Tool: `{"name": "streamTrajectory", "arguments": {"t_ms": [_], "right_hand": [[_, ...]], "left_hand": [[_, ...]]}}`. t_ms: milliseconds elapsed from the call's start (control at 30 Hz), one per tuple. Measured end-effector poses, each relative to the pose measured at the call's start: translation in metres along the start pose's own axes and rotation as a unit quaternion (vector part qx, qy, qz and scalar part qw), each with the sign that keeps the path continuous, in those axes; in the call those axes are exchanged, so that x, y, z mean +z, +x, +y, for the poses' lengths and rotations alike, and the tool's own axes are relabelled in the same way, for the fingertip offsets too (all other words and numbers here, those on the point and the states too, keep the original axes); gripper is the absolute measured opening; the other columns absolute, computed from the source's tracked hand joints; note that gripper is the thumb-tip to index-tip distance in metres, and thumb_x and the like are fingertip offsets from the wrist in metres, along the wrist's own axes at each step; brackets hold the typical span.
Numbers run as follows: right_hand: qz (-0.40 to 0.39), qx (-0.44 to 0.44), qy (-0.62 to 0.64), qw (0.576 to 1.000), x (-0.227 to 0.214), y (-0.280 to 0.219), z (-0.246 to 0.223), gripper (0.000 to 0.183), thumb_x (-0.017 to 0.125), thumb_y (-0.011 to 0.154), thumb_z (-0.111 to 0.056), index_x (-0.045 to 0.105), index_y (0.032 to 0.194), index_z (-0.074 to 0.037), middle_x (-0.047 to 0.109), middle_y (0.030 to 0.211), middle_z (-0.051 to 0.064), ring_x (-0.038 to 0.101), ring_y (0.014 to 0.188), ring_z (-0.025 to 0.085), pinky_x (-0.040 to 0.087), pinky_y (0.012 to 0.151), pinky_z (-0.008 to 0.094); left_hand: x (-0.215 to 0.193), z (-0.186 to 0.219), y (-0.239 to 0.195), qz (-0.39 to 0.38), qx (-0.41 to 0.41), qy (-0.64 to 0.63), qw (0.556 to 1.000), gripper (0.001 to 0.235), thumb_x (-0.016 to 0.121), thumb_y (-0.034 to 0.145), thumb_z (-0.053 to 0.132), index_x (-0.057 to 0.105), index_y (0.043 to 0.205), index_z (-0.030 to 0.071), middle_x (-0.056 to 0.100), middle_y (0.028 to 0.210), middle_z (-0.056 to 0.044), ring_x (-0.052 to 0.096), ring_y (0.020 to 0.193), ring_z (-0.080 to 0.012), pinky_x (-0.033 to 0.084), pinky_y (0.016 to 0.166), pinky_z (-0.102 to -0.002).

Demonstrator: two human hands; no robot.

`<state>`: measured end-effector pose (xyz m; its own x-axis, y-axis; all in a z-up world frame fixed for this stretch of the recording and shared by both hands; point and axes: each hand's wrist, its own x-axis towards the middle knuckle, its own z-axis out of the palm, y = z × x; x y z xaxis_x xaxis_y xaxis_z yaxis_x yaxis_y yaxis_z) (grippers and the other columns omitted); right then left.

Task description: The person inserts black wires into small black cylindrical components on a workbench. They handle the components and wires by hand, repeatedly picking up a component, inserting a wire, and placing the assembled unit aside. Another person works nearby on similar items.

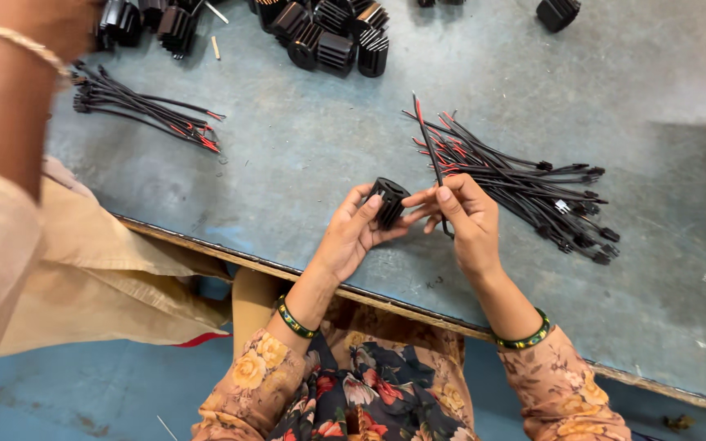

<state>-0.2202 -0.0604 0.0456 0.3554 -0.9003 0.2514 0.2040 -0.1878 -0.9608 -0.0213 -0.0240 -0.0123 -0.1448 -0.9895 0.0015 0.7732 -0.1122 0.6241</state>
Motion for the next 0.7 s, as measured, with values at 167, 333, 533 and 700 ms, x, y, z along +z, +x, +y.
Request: {"name": "streamTrajectory", "arguments": {"t_ms": [167,333,533,700], "right_hand": [[-0.003,-0.083,-0.258,0.963,0.010,-0.006,-0.016,0.015,0.068,0.100,-0.012,0.070,0.090,-0.002,0.075,0.077,0.007,0.071,0.066,0.012,0.054,0.062,0.024],[-0.047,-0.100,-0.327,0.939,0.025,-0.009,-0.020,0.015,0.072,0.093,-0.010,0.070,0.080,-0.002,0.070,0.064,0.003,0.065,0.055,0.008,0.049,0.055,0.023],[-0.129,0.005,-0.299,0.946,0.029,-0.014,-0.012,0.019,0.071,0.090,-0.015,0.071,0.076,-0.003,0.069,0.059,0.001,0.065,0.052,0.006,0.049,0.051,0.023],[-0.129,0.060,-0.296,0.944,0.028,-0.012,-0.009,0.022,0.070,0.090,-0.017,0.071,0.074,-0.002,0.067,0.054,0.002,0.062,0.049,0.006,0.046,0.049,0.023]], "left_hand": [[-0.006,0.005,-0.001,0.006,0.040,-0.104,0.994,0.028,0.052,0.108,0.020,0.036,0.130,0.016,0.062,0.135,-0.019,0.062,0.125,-0.0395,0.054,0.103,-0.049],[-0.004,0.016,-0.004,0.061,0.113,-0.178,0.976,0.029,0.050,0.107,0.018,0.037,0.132,0.023,0.056,0.138,-0.011,0.054,0.134,-0.0435,0.050,0.111,-0.056],[-0.007,0.017,-0.009,0.038,0.121,-0.219,0.968,0.041,0.047,0.110,0.023,0.041,0.149,0.028,0.057,0.135,-0.010,0.052,0.134,-0.0448,0.045,0.114,-0.053],[-0.009,0.017,-0.008,0.051,0.127,-0.226,0.964,0.035,0.047,0.110,0.024,0.042,0.144,0.026,0.056,0.134,-0.011,0.054,0.135,-0.0453,0.046,0.114,-0.052]]}}
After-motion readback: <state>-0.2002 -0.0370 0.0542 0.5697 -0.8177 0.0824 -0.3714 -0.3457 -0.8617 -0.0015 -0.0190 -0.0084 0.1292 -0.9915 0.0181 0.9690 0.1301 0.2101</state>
